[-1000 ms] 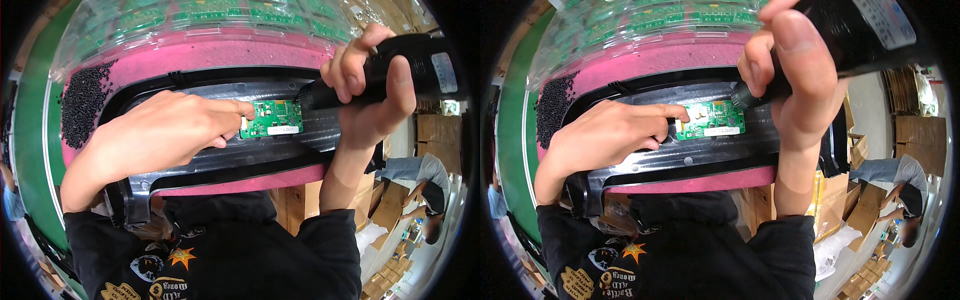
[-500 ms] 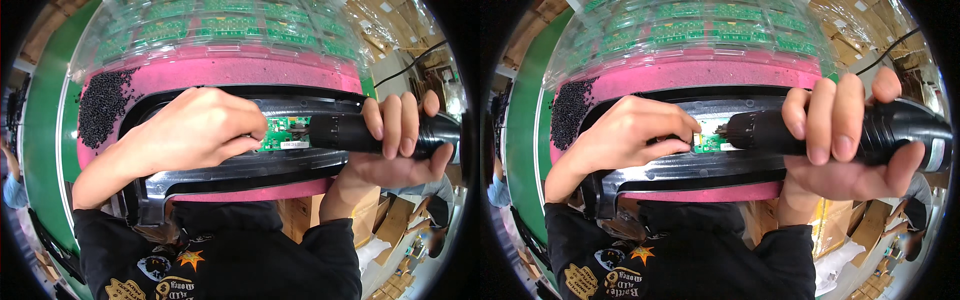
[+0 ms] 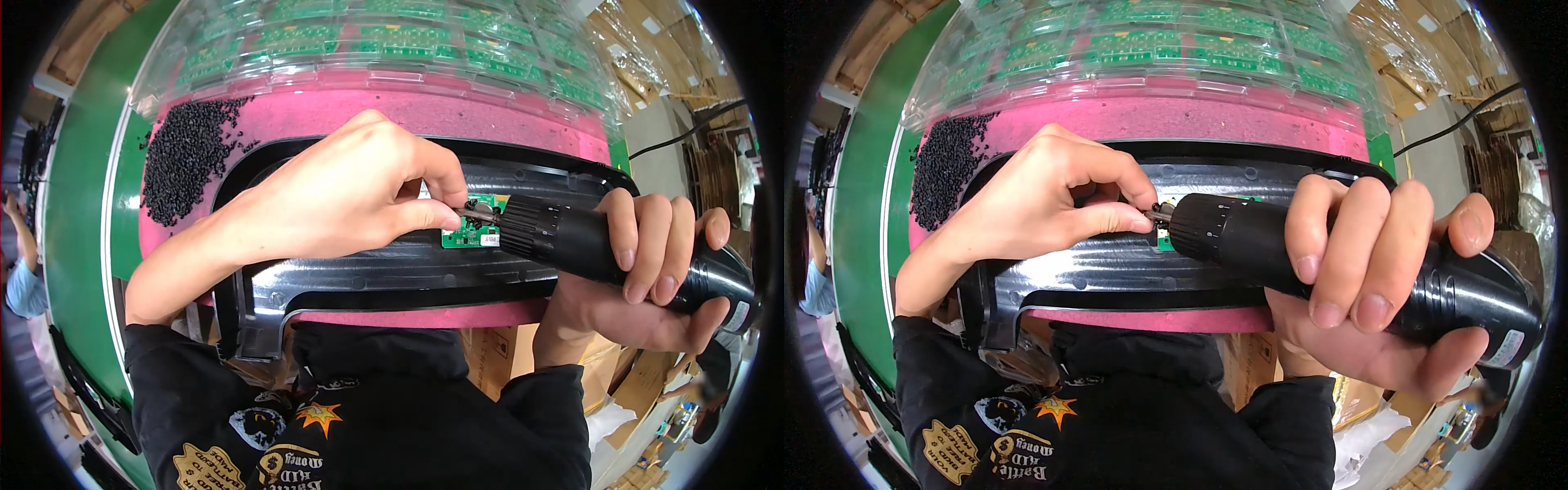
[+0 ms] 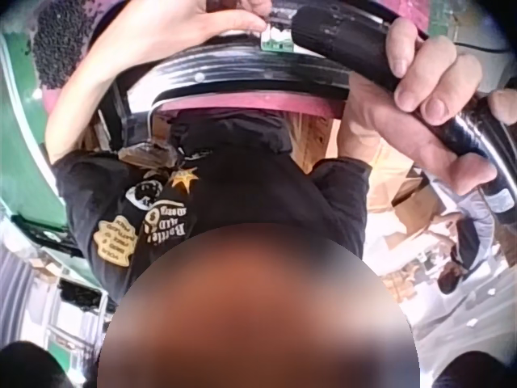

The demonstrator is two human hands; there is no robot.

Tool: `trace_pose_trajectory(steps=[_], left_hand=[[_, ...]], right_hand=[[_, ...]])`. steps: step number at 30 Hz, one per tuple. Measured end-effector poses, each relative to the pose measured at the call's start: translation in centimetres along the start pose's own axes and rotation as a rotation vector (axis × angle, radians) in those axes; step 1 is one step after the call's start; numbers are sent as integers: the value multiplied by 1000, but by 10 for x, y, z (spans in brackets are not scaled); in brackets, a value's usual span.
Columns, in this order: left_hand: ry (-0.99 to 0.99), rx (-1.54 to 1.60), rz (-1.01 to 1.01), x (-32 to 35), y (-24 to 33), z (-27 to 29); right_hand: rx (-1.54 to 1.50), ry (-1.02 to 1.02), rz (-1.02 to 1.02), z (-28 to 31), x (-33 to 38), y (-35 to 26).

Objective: Install a circuit board into a plastic housing component and secure it with screws using an electric screwdriver.

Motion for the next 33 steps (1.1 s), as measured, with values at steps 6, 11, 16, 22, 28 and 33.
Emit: trace_pose_trajectory(steps=[6,11,16,22,28,33], left_hand=[[53,2,-110,0,-2,-1],[51,-57,-130,1,1,3],[245,-74,-158,-1,3,14],[357,-143,-203,2,2,22],[422,-292,-336,6,11,24],[399,-217,-324,4,2,18]], right_hand=[[91,-34,26,-6,2,2],[53,-35,51,-6,4,1],[176,23,48,-2,3,4],[326,-12,-49,7,-1,24],[425,134,-55,11,3,27],[434,76,-94,7,-1,37]])
Point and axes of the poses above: each hand's wrist, its own x-axis away from the middle knuckle, its own z-axis out of the back of the hand, y = z × x, the point moved 7 cm from there along -x, towards the middle knuckle, and after that the axes turned 2 degrees about y, right-handed, at the moved point
